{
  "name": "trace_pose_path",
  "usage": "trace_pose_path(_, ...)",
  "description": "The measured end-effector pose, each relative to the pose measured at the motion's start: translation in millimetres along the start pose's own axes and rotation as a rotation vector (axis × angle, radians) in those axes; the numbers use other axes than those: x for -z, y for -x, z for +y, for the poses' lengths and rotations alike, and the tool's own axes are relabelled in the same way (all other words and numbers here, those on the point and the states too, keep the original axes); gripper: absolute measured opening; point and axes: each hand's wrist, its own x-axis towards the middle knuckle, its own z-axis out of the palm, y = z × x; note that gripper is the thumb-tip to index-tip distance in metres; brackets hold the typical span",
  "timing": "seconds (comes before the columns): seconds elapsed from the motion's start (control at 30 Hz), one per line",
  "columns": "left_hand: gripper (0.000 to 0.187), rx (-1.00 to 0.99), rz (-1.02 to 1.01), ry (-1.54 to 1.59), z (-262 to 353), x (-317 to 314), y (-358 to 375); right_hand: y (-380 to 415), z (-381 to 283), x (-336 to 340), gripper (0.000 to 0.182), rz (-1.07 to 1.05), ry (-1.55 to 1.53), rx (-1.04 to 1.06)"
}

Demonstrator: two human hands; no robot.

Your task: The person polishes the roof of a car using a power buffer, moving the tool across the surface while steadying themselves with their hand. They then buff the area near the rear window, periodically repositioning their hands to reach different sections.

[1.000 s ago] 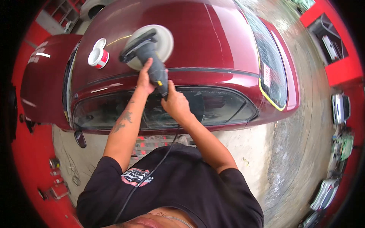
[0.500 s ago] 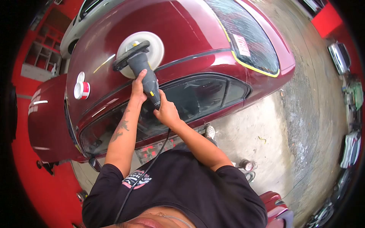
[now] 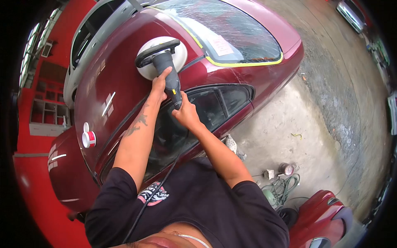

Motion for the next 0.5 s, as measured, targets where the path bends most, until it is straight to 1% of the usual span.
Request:
trace_pose_path(0.2,0.042,0.011,-0.024,-0.093,-3.4,-44.8,-32.6,-21.9,9.3,31.7,0.087,0.067,-0.056,0.002)
trace_pose_path(0.3,0.042,-0.002,-0.02,-0.12,-8.9,-54.8,-39.7,-26.4,13.6,38.0,0.087,0.068,-0.096,-0.027)
trace_pose_path(0.43,0.049,-0.023,-0.012,-0.116,-11.0,-47.8,-34.4,-23.6,18.0,32.9,0.088,0.058,-0.106,-0.027)
trace_pose_path(0.5,0.049,-0.017,0.007,-0.091,-13.8,-35.6,-26.9,-20.5,22.2,24.6,0.088,0.049,-0.087,0.004)
